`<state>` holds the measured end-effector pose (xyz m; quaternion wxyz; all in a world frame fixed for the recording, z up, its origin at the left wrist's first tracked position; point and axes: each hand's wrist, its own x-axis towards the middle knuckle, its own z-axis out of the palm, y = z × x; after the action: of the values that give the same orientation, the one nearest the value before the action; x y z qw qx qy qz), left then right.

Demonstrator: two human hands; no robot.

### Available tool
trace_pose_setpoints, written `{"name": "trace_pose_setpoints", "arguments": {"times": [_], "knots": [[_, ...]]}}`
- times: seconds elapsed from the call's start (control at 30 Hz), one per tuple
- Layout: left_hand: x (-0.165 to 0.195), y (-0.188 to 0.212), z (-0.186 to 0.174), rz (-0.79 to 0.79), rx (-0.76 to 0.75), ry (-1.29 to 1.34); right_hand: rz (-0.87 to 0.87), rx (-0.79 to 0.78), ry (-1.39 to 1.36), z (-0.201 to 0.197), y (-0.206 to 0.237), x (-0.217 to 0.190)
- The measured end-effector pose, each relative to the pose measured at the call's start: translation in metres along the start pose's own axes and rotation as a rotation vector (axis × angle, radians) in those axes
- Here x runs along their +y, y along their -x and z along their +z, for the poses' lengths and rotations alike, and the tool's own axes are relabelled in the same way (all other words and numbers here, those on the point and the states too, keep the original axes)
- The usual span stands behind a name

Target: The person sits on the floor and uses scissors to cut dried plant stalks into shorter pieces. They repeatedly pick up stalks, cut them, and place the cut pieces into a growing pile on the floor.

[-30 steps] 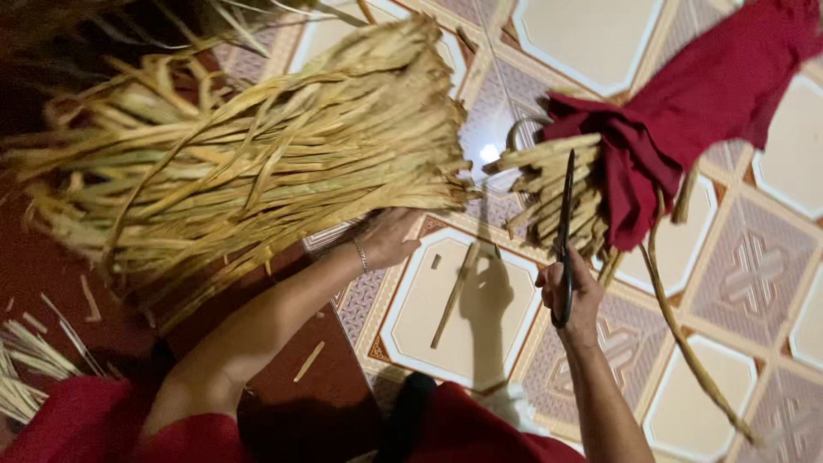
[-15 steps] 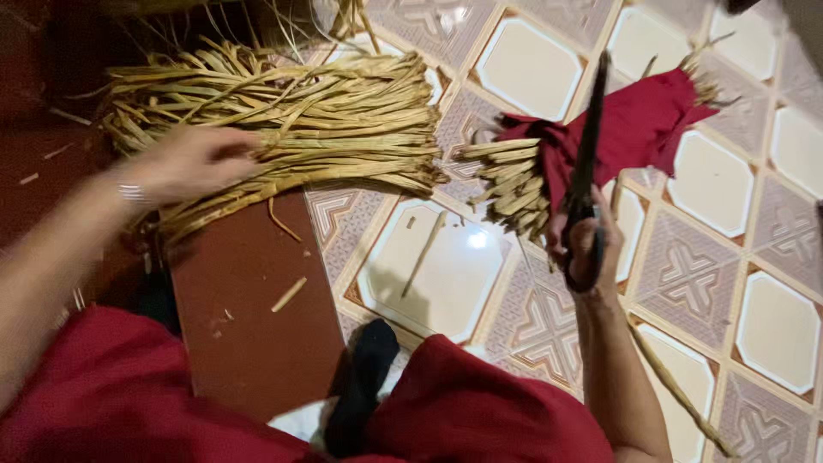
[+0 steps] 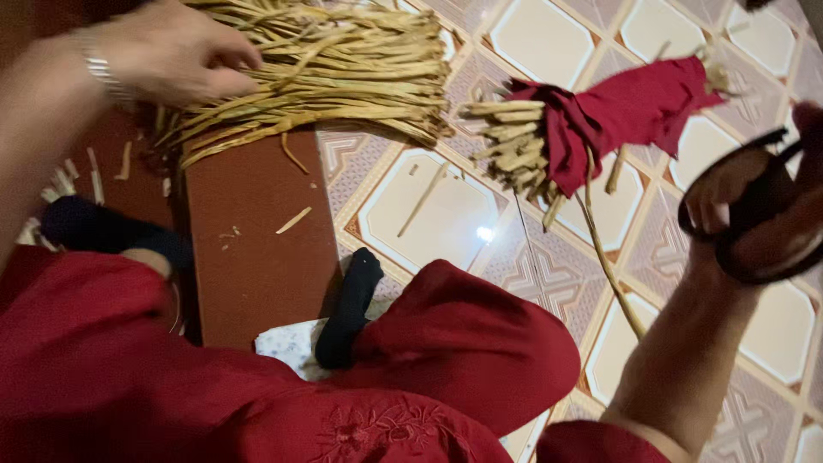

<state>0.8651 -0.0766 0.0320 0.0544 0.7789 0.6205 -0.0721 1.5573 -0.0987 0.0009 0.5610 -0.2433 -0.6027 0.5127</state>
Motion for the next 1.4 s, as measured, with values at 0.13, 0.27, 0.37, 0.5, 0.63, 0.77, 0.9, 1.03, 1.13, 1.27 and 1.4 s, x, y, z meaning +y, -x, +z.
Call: {"name": "trace_pose_setpoints", "arguments": {"times": [0.13, 0.27, 0.37, 0.5, 0.63, 0.77, 0.9, 1.03, 1.13, 1.27, 1.4], "knots": [[0.004, -0.020, -0.001, -0.047, -0.034, -0.039, -0.078, 0.046, -0.133, 0.040, 0.002, -0.007], [-0.003, -0.058, -0.012, -0.030, -0.052, -0.082, -0.053, 0.077, -0.212, 0.110, -0.007, 0.003], [-0.005, -0.100, -0.014, 0.000, -0.039, -0.093, -0.058, 0.091, -0.237, 0.148, -0.023, 0.018], [0.002, -0.171, 0.018, -0.050, -0.179, -0.139, -0.043, 0.128, -0.208, 0.178, -0.032, 0.061], [-0.002, -0.236, 0.069, -0.103, -0.251, -0.170, 0.018, 0.294, -0.313, 0.187, -0.035, 0.125], [-0.031, -0.280, 0.111, -0.105, -0.236, -0.176, 0.180, 0.460, -0.256, 0.197, -0.041, 0.200], [-0.052, -0.321, 0.145, -0.103, -0.256, -0.123, 0.467, 0.511, -0.206, 0.204, -0.037, 0.254], [-0.063, -0.348, 0.176, -0.146, -0.352, -0.105, 0.646, 0.526, -0.103, 0.198, -0.034, 0.283], [-0.068, -0.342, 0.200, -0.176, -0.401, -0.069, 0.678, 0.554, -0.002, 0.189, -0.035, 0.291], [-0.065, -0.308, 0.219, -0.237, -0.388, 0.059, 0.623, 0.550, 0.039, 0.185, -0.030, 0.289], [-0.041, -0.269, 0.220, -0.363, -0.344, 0.039, 0.635, 0.590, 0.027, 0.182, -0.031, 0.288]]}}
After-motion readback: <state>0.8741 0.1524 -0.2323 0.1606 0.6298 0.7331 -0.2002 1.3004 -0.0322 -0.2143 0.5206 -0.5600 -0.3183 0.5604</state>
